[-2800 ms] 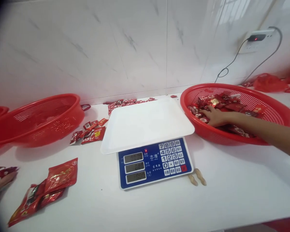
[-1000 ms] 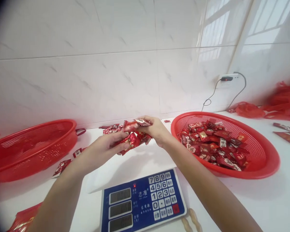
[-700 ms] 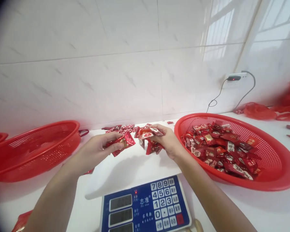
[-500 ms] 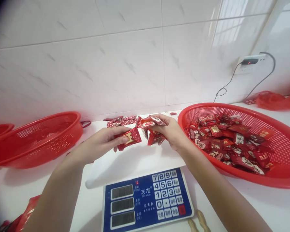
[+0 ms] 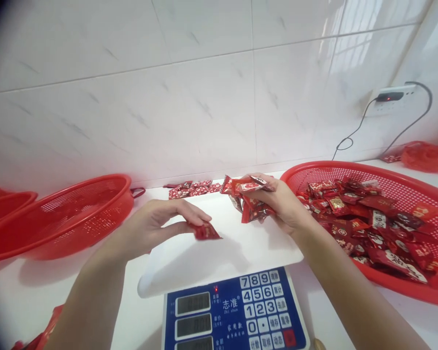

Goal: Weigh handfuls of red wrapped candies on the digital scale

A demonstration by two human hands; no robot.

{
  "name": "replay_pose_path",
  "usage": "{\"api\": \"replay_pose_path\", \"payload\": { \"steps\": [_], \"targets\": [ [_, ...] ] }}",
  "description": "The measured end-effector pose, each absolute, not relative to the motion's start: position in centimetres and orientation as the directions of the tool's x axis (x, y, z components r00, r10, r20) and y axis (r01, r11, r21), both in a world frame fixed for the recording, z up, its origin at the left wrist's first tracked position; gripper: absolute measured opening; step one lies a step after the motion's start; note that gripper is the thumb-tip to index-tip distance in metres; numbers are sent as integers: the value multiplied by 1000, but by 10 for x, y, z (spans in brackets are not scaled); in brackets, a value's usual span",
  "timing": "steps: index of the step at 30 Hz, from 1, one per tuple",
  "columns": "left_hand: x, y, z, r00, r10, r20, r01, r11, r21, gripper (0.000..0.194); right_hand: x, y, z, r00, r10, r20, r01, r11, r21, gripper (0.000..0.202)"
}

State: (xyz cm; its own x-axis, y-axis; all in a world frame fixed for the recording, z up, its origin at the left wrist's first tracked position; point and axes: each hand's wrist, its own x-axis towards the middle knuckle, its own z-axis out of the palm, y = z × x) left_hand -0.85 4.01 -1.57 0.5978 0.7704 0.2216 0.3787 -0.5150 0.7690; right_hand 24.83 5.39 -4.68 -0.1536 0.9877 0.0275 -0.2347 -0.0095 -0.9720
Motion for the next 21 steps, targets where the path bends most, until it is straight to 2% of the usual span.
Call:
{"api": "replay_pose_path", "payload": {
  "steps": [4, 7, 12, 18, 19, 21],
  "targets": [
    [-9, 40, -14, 623, 686, 376, 367, -681, 634, 17, 250, 54, -49, -151, 987, 52, -224, 17, -975, 36],
    [-11, 42, -14, 629, 672, 391, 408, -713, 570, 24, 251, 55, -52, -156, 987, 49, -226, 12, -974, 35],
    [-11, 47, -21, 563, 802, 199, 562, -548, 620, 9, 251, 53, -52, -210, 976, 62, -235, 11, -972, 36],
    [-9, 57, -39, 399, 916, -49, 763, -302, 571, 21, 247, 49, -46, -263, 963, 58, -260, -13, -966, 32],
    [-7, 57, -41, 372, 928, -31, 775, -292, 560, 24, 245, 49, -46, -266, 962, 56, -265, -18, -964, 31],
    [-1, 54, -41, 328, 940, 94, 774, -325, 544, 35, 242, 48, -46, -284, 958, 47, -270, -33, -962, 35]
  ]
}}
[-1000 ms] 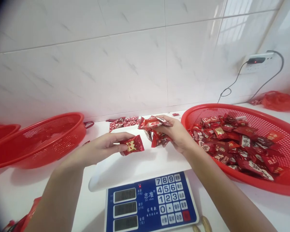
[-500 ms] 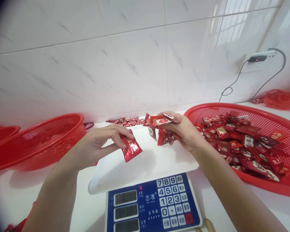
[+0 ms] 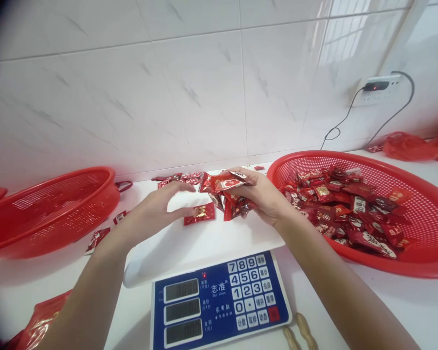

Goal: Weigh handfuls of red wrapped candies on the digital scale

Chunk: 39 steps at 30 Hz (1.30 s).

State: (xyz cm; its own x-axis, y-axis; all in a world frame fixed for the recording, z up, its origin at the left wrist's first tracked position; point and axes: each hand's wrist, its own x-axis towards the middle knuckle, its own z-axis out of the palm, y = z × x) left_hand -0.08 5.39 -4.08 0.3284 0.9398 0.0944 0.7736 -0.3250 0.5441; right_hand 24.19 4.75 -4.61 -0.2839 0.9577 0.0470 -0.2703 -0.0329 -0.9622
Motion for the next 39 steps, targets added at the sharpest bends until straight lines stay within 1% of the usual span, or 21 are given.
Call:
{"api": "replay_pose_path", "payload": {
  "steps": [2, 3, 5, 6, 7, 9, 11, 13, 16, 19, 22, 25, 28, 31, 33, 36, 39],
  "targets": [
    [8, 49, -39, 361, 910, 202, 699, -408, 587, 46, 238, 45, -47, -319, 947, 33, -260, -54, -964, 40],
    [12, 47, -39, 410, 887, 211, 620, -441, 649, 47, 235, 44, -47, -336, 941, 31, -254, -59, -965, 42],
    [18, 44, -38, 519, 832, 198, 419, -449, 789, 37, 232, 40, -48, -360, 932, 34, -241, -58, -969, 39],
    [19, 44, -38, 537, 816, 212, 337, -439, 833, 30, 231, 39, -48, -364, 931, 39, -234, -51, -971, 37],
    [19, 44, -37, 517, 822, 239, 285, -429, 857, 25, 230, 38, -48, -363, 931, 47, -226, -39, -973, 34],
    [14, 46, -35, 407, 864, 296, 287, -428, 857, 20, 232, 38, -47, -337, 939, 66, -207, -5, -978, 30],
    [6, 48, -31, 303, 903, 306, 376, -408, 832, 19, 235, 41, -48, -286, 955, 84, -195, 28, -980, 27],
    [0, 48, -26, 253, 919, 303, 449, -389, 804, 19, 239, 45, -50, -239, 967, 89, -199, 41, -979, 27],
    [-1, 48, -24, 256, 911, 322, 460, -408, 789, 16, 241, 50, -53, -214, 975, 68, -209, 22, -978, 26],
    [4, 48, -27, 325, 894, 310, 421, -430, 798, 14, 241, 51, -56, -209, 976, 56, -203, 13, -979, 25],
    [8, 48, -31, 346, 884, 315, 401, -443, 802, 16, 240, 50, -56, -223, 974, 48, -199, 2, -980, 30],
    [10, 49, -33, 345, 888, 303, 298, -410, 862, 20, 239, 48, -54, -247, 969, 27, -195, -23, -981, 34],
    [6, 52, -35, 401, 868, 293, 80, -352, 932, 21, 238, 47, -51, -253, 967, 6, -192, -44, -980, 31],
    [1, 56, -37, 472, 793, 385, -187, -337, 923, 22, 238, 48, -51, -254, 967, 1, -186, -48, -981, 30],
    [-3, 58, -38, 476, 769, 427, -304, -312, 900, 25, 237, 47, -53, -252, 968, 6, -186, -42, -982, 30],
    [-8, 57, -37, 425, 804, 415, -342, -281, 897, 32, 237, 48, -56, -266, 964, -8, -192, -62, -979, 32],
    [-12, 54, -34, 365, 852, 376, -239, -305, 922, 42, 238, 50, -59, -307, 951, -40, -174, -97, -980, 37]
  ]
}}
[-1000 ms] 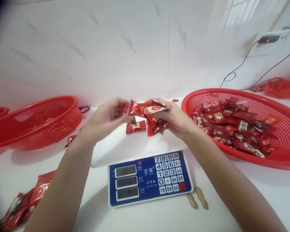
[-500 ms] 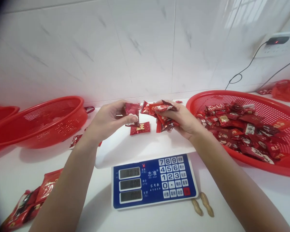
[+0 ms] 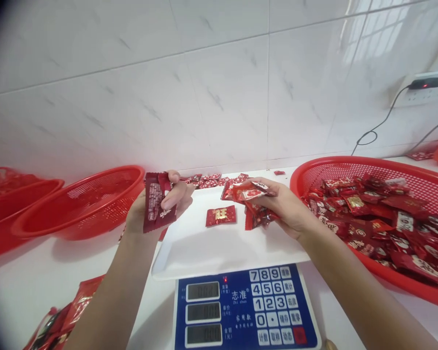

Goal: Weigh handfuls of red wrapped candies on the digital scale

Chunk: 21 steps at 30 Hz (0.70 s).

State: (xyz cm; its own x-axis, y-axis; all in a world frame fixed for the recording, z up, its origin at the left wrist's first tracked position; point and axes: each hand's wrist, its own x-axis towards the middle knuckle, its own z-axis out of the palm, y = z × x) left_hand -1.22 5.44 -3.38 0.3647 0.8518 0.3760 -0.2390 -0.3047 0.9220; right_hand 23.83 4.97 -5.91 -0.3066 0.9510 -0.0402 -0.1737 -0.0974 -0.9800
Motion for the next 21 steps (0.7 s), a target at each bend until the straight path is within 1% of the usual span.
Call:
{"api": "replay_pose_path", "payload": {
  "steps": [3, 5, 8, 10, 12, 14, 17, 19, 21],
  "targets": [
    [-17, 54, -31, 358, 884, 300, -58, -300, 952, 48, 240, 51, -60, -332, 942, -49, -162, -108, -981, 37],
    [-18, 54, -30, 373, 902, 216, 95, -269, 959, 43, 241, 51, -59, -331, 942, -51, -166, -112, -980, 37],
    [-16, 57, -29, 357, 929, 93, 396, -241, 886, 29, 240, 47, -57, -307, 950, -49, -172, -106, -979, 38],
    [-12, 58, -32, 355, 935, 25, 520, -220, 825, 24, 238, 44, -54, -291, 955, -53, -173, -107, -979, 38],
    [-8, 59, -35, 393, 919, -37, 563, -208, 800, 23, 236, 41, -52, -293, 954, -63, -160, -114, -980, 38],
    [-4, 61, -39, 428, 902, -55, 586, -230, 777, 20, 236, 40, -51, -307, 950, -61, -146, -110, -983, 38],
    [0, 62, -40, 387, 922, 27, 618, -281, 734, 20, 236, 42, -52, -321, 946, -51, -138, -100, -985, 37],
    [1, 59, -37, 322, 940, 115, 599, -296, 744, 26, 236, 44, -53, -338, 940, -40, -149, -95, -984, 37],
    [3, 52, -31, 288, 939, 190, 544, -323, 774, 34, 235, 44, -52, -360, 933, -27, -160, -90, -983, 39]
  ]
}}
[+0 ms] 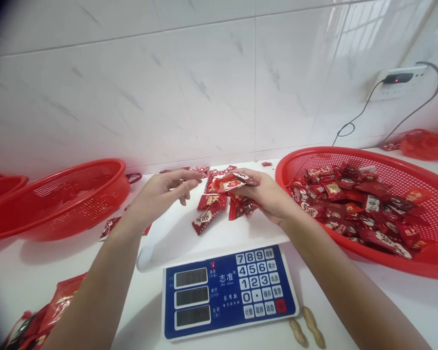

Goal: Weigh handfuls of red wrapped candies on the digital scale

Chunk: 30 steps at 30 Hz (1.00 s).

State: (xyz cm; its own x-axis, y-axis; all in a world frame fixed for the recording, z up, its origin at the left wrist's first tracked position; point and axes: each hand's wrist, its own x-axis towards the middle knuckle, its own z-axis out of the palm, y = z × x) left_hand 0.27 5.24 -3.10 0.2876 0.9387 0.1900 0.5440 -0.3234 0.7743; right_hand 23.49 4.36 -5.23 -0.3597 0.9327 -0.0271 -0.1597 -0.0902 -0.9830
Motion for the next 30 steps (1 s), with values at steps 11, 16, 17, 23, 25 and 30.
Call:
{"api": "replay_pose_path", "payload": {
  "steps": [11, 16, 17, 23, 25, 30],
  "targets": [
    [4, 41, -20, 298, 939, 172, 324, -269, 907, 21, 225, 35, -51, -337, 941, -11, -143, -63, -988, 40],
    [-15, 38, -9, 247, 944, 217, 400, -303, 865, 26, 237, 40, -46, -269, 963, 18, -167, -29, -986, 38],
    [-17, 37, -7, 247, 942, 225, 403, -311, 861, 23, 238, 41, -46, -262, 965, 30, -171, -16, -985, 35],
    [-18, 36, -9, 260, 932, 251, 429, -345, 835, 14, 236, 42, -50, -309, 951, 2, -147, -46, -988, 30],
    [-16, 36, -11, 257, 931, 259, 456, -353, 817, 15, 234, 42, -52, -329, 944, 7, -142, -42, -989, 30],
    [-6, 36, -13, 247, 921, 300, 477, -385, 790, 12, 233, 40, -54, -338, 940, 51, -151, 0, -989, 38]
  ]
}}
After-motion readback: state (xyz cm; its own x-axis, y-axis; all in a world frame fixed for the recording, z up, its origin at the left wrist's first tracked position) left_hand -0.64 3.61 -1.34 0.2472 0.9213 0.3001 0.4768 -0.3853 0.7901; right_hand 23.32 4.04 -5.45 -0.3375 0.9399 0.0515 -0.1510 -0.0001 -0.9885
